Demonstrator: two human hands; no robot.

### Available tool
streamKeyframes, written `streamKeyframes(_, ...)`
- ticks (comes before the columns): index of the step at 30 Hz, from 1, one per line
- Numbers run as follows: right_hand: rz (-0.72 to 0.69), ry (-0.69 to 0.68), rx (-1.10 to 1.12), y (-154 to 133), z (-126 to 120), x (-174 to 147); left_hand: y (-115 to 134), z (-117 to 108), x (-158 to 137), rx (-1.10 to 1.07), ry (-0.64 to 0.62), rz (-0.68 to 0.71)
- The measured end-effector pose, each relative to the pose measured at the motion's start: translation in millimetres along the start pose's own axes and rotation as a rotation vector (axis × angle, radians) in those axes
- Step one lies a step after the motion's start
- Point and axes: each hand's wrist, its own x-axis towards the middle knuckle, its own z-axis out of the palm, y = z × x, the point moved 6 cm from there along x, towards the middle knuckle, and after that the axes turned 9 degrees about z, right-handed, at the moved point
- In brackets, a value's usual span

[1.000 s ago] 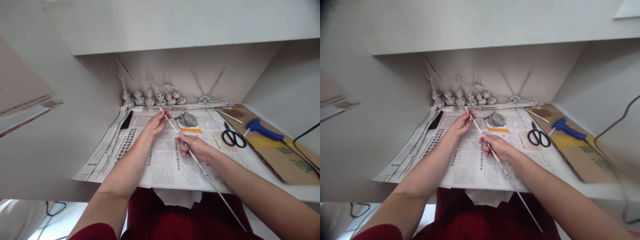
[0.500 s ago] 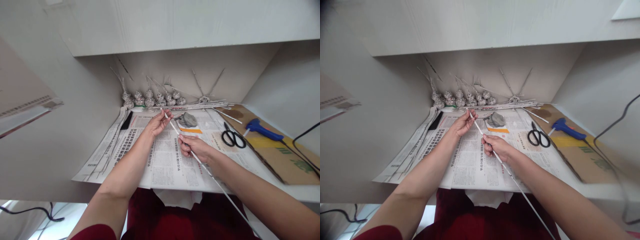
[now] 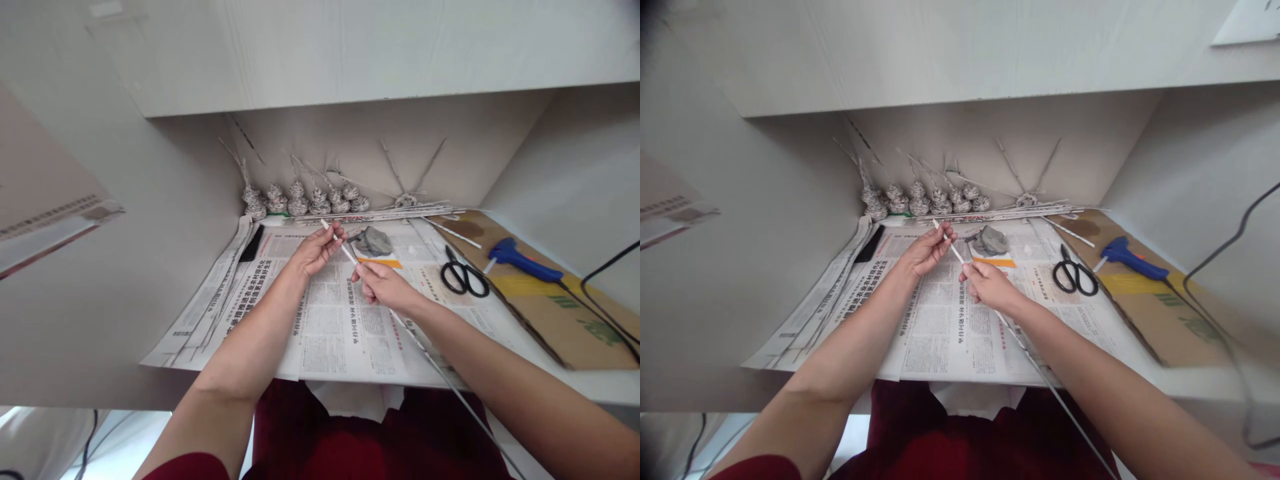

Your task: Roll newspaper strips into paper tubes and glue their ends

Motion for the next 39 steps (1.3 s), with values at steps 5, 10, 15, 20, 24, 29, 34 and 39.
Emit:
streamKeyframes(5,0.093,-0.303,0.291,-1,18,-6,0,1,-1,-0.013,-0.004,-0.006)
streamKeyframes(10,0.09,-0.239,0.144,6,13,-9,-2,0,-2,0.036,-0.003,-0.019)
streamKeyframes(15,-0.178,0.187,-0.398,-11,-8,-14,-3,-4,0,0.055,0.031,-0.008)
streamKeyframes(20,0.089,-0.254,0.18,7,12,-15,-5,-2,1,0.019,0.03,-0.026)
streamKeyframes(24,0.154,-0.311,0.321,12,13,-12,-6,-2,1,0.031,0.024,-0.032)
streamKeyframes(29,0.102,-0.156,0.213,11,2,-7,-5,-3,1,0.037,0.031,-0.017)
streamKeyframes(34,0.187,-0.389,0.413,14,18,-14,-5,0,-1,0.04,0.03,-0.035)
streamKeyframes(39,0.066,-0.092,0.037,13,-1,-16,-4,-4,2,0.039,0.056,-0.014)
